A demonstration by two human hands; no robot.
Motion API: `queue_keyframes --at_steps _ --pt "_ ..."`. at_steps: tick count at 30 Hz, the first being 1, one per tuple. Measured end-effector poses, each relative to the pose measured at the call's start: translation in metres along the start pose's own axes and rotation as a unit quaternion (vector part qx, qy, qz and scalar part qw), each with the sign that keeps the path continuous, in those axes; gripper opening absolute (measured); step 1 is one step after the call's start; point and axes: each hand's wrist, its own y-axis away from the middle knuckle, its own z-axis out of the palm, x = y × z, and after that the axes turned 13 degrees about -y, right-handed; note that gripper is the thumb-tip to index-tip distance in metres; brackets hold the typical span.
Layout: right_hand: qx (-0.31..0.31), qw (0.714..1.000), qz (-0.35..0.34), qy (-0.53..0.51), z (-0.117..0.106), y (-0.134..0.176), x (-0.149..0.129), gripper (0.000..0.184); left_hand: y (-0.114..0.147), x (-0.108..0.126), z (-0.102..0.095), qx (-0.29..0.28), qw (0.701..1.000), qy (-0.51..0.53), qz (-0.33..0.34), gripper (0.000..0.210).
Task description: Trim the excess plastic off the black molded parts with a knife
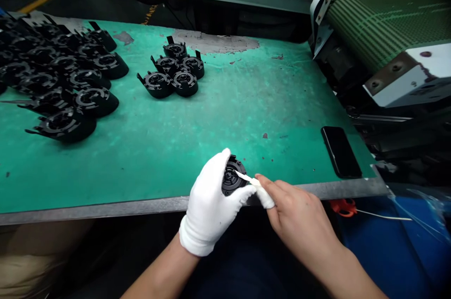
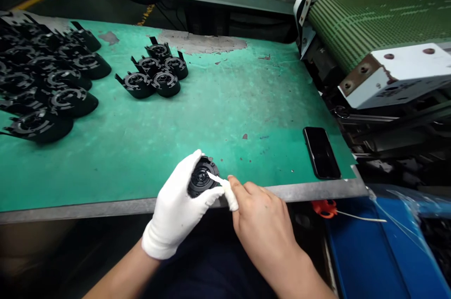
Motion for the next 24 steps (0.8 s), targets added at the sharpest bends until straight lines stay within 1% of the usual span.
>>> queue_keyframes --at_steps 3,5,7,8,10,12,13,15,17,18,20,21,24 --pt "0.006 1.0 0.014 -0.014 0.005 0.004 -0.003 0.052 0.002 0.003 0.005 0.023 1.0 -0.006 -0.002 0.078" --pt "0.013 0.998 0.02 -0.055 0.005 0.006 0.0 0.048 0.0 0.003 0.005 0.037 0.999 -0.011 0.001 0.077" --pt "0.032 0.992 0.02 -0.118 0.002 0.007 0.008 0.043 -0.006 0.0 -0.002 0.022 0.999 -0.014 0.018 0.077" --pt "0.041 0.988 0.019 -0.148 -0.001 0.007 0.013 0.041 -0.012 -0.004 -0.008 -0.004 0.999 -0.012 0.037 0.078" --pt "0.039 0.982 0.013 -0.184 -0.008 0.005 0.024 0.039 -0.025 -0.013 -0.025 -0.089 0.992 -0.006 0.087 0.078" --pt "0.0 0.981 -0.004 -0.192 -0.014 -0.001 0.033 0.038 -0.036 -0.021 -0.043 -0.17 0.977 0.002 0.132 0.078" --pt "-0.024 0.981 -0.019 -0.192 -0.016 -0.006 0.035 0.039 -0.039 -0.024 -0.05 -0.191 0.971 0.006 0.141 0.08" --pt "-0.067 0.978 -0.054 -0.19 -0.018 -0.015 0.035 0.04 -0.039 -0.024 -0.058 -0.19 0.974 0.011 0.122 0.092" --pt "-0.092 0.975 -0.09 -0.18 -0.017 -0.026 0.031 0.041 -0.031 -0.019 -0.055 -0.169 0.983 0.02 0.064 0.107" --pt "-0.1 0.975 -0.104 -0.17 -0.016 -0.03 0.029 0.042 -0.025 -0.015 -0.05 -0.16 0.986 0.025 0.03 0.109" --pt "-0.111 0.976 -0.119 -0.142 -0.014 -0.038 0.026 0.043 -0.015 -0.008 -0.036 -0.14 0.989 0.035 -0.027 0.105" --pt "-0.114 0.978 -0.121 -0.128 -0.013 -0.041 0.026 0.043 -0.012 -0.004 -0.03 -0.127 0.99 0.037 -0.044 0.102" --pt "-0.121 0.979 -0.129 -0.104 -0.014 -0.047 0.029 0.041 -0.007 -0.001 -0.017 -0.093 0.994 0.029 -0.055 0.096"
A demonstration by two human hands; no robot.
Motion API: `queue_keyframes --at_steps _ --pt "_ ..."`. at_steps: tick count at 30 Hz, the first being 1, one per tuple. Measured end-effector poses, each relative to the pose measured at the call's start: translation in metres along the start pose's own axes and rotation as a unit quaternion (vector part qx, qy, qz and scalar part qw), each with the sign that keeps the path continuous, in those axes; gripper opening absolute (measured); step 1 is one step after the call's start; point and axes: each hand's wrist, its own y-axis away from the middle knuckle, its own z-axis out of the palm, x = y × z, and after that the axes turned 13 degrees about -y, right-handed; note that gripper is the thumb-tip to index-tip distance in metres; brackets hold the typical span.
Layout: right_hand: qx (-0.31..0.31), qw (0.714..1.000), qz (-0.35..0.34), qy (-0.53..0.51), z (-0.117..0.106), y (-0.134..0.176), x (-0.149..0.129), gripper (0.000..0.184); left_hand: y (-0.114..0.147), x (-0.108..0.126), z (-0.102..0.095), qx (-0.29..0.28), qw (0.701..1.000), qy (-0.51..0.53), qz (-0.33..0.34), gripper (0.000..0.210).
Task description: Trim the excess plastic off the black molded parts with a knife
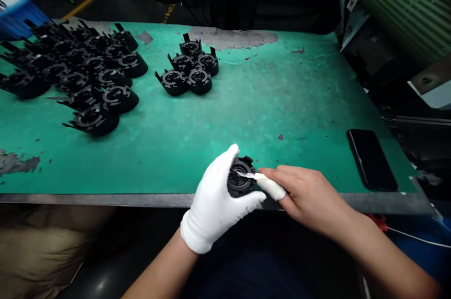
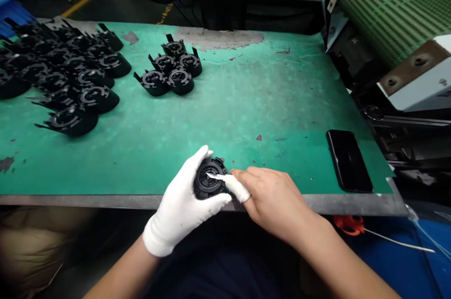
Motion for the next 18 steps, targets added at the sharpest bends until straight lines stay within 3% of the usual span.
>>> queue_keyframes --at_steps 11,18 --pt "-0.018 0.999 -0.032 -0.027 -0.002 -0.002 0.004 0.043 -0.002 -0.005 0.001 0.003 1.0 -0.016 0.018 0.09" --pt "0.027 0.999 0.034 0.025 -0.004 -0.01 0.008 0.043 -0.001 -0.007 0.001 0.01 0.999 -0.012 0.04 0.085"
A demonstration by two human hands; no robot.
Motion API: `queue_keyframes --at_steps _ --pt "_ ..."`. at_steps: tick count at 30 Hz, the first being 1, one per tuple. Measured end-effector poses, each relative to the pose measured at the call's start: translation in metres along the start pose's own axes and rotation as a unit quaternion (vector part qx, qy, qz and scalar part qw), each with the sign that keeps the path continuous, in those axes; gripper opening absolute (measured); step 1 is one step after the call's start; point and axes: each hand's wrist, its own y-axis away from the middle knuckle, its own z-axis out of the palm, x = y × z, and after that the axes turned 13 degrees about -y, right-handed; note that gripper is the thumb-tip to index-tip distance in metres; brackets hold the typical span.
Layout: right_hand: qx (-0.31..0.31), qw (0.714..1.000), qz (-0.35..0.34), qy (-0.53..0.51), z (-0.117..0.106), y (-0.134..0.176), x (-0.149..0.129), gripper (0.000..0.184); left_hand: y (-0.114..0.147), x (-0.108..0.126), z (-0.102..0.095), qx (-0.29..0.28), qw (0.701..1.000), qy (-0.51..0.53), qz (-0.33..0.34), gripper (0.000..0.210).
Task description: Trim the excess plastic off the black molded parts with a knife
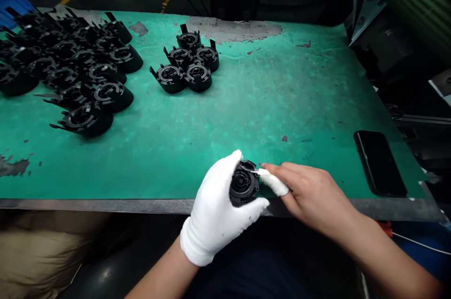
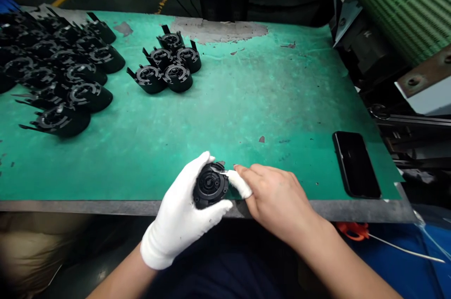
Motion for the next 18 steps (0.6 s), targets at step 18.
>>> queue_keyframes --at_steps 18 --pt "-0.043 0.998 0.027 0.022 -0.015 0.006 -0.015 0.04 0.0 0.0 0.002 0.023 1.0 -0.004 0.011 0.09"
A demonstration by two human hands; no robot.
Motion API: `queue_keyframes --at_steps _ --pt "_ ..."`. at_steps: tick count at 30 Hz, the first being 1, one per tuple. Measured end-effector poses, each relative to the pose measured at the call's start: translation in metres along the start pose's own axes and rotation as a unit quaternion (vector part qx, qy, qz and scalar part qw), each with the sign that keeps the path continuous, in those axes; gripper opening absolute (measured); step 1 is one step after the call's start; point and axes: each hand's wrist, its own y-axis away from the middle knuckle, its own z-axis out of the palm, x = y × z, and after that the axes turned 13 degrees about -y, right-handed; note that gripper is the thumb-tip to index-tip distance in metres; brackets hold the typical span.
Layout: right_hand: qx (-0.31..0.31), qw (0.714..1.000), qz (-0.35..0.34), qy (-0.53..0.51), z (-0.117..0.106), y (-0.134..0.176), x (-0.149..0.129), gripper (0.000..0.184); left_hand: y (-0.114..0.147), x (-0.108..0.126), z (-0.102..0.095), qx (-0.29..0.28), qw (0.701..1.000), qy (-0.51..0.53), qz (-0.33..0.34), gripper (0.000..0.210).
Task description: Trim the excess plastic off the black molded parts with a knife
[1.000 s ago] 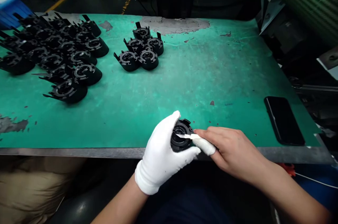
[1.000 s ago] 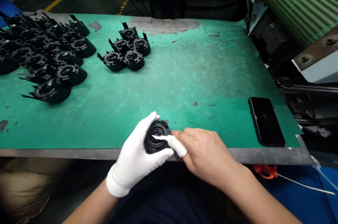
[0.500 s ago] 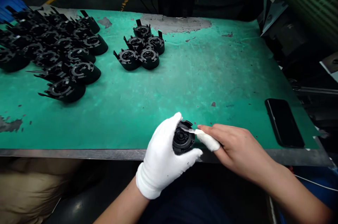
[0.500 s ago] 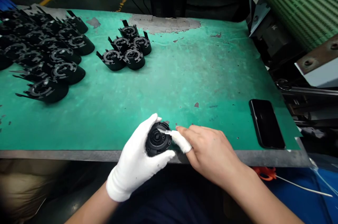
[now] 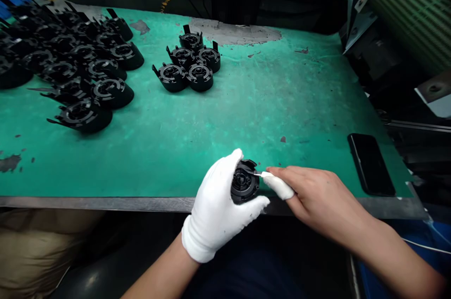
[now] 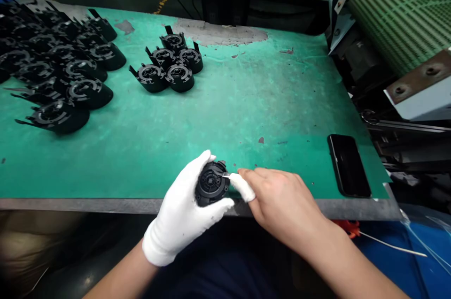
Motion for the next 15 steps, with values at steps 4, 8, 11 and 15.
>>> queue_keyframes --at_steps 4,8,11,15 --pt "-0.041 0.988 0.026 -0.143 0.007 0.01 -0.002 0.031 0.0 -0.001 0.0 0.007 1.0 -0.012 0.01 0.093" --pt "-0.043 0.985 0.013 -0.166 0.023 0.017 -0.007 0.024 0.001 0.001 0.0 0.013 1.0 -0.018 0.008 0.091" --pt "-0.019 0.986 0.01 -0.166 0.035 0.019 -0.009 0.029 0.001 0.003 0.0 0.017 1.0 -0.024 -0.006 0.089" --pt "0.015 0.984 0.001 -0.176 0.043 0.023 -0.01 0.032 0.002 0.003 0.0 0.017 1.0 -0.026 0.0 0.089"
